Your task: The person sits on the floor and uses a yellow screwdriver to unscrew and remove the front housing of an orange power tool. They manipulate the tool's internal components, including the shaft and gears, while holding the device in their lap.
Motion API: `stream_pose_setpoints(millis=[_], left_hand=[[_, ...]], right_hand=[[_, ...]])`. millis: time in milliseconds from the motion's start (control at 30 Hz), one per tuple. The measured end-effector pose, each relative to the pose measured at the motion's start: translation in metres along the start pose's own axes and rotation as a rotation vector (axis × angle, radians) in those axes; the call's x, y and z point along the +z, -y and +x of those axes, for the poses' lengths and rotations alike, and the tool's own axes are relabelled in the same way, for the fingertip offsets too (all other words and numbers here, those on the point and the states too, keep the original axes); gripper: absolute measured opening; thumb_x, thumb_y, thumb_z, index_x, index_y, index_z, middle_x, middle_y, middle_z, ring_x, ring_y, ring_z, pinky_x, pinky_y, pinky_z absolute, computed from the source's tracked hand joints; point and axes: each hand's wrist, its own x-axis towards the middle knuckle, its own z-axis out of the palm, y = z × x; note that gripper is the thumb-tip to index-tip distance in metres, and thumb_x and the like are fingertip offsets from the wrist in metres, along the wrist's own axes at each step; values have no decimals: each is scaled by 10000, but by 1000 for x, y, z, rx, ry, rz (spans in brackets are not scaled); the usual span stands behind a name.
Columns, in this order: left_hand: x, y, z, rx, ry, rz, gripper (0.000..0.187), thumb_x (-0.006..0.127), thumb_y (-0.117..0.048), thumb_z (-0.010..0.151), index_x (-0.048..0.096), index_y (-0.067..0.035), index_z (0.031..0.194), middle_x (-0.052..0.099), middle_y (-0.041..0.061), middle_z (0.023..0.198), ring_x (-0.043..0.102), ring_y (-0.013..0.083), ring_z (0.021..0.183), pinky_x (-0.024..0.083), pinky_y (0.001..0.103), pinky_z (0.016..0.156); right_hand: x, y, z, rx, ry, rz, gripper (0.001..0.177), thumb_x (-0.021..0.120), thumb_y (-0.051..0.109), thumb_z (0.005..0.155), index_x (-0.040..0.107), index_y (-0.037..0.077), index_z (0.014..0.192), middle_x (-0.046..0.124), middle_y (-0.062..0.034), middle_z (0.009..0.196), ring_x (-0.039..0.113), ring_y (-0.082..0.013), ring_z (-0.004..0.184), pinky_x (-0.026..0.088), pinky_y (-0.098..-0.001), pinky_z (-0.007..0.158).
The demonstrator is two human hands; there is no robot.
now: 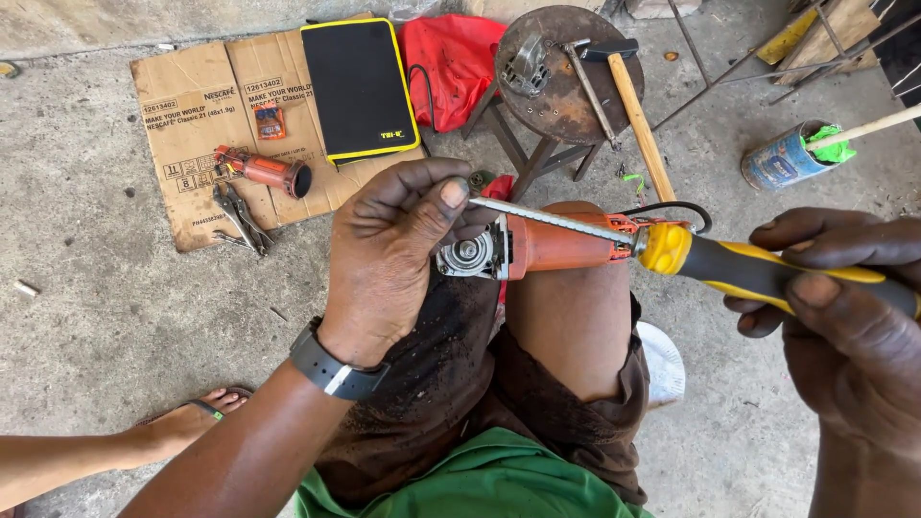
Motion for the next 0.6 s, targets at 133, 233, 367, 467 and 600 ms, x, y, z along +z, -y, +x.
stream_pose_setpoints(millis=[133,233,367,467,600], left_hand=[[-9,-1,2,3,94,108,210,697,-58,979,706,9,1178,752,142,1146,788,254,973,709,350,923],[-13,-4,1,-7,160,364,264,726,-115,964,719,-49,1220,799,77,1102,763,119,981,630,240,907],[-17,-7,2,45,244,527,213,735,-63,969,722,-70,1182,777,26,1051,708,60,934,590,203,835],[-17,-16,2,266,265,727,111,686,-63,1008,723,-66,1113,769,37,1052,714,126,937,574,269,858],[-14,-7,-2,504,239,874,76,687,-54,994,716,-59,1065,709,112,1047,724,254,980,562,370,909]], right_hand=[[-3,3,7,7,2,-116,193,652,206,975,626,62,1101,675,-176,1230,796,-277,780,674,-202,577],[-11,-1,9,49,-8,-178,236,668,247,970,622,68,1117,670,-163,1228,777,-261,735,646,-195,552],[-18,-4,13,50,35,-203,214,625,238,1005,630,57,1119,661,-141,1201,761,-237,707,628,-191,518],[-25,-12,13,53,24,-212,211,609,257,1016,622,74,1121,657,-120,1214,756,-239,711,600,-196,499],[-48,-35,12,84,-71,-152,173,581,227,1092,585,109,1218,639,-94,1323,758,-193,786,620,-146,548]])
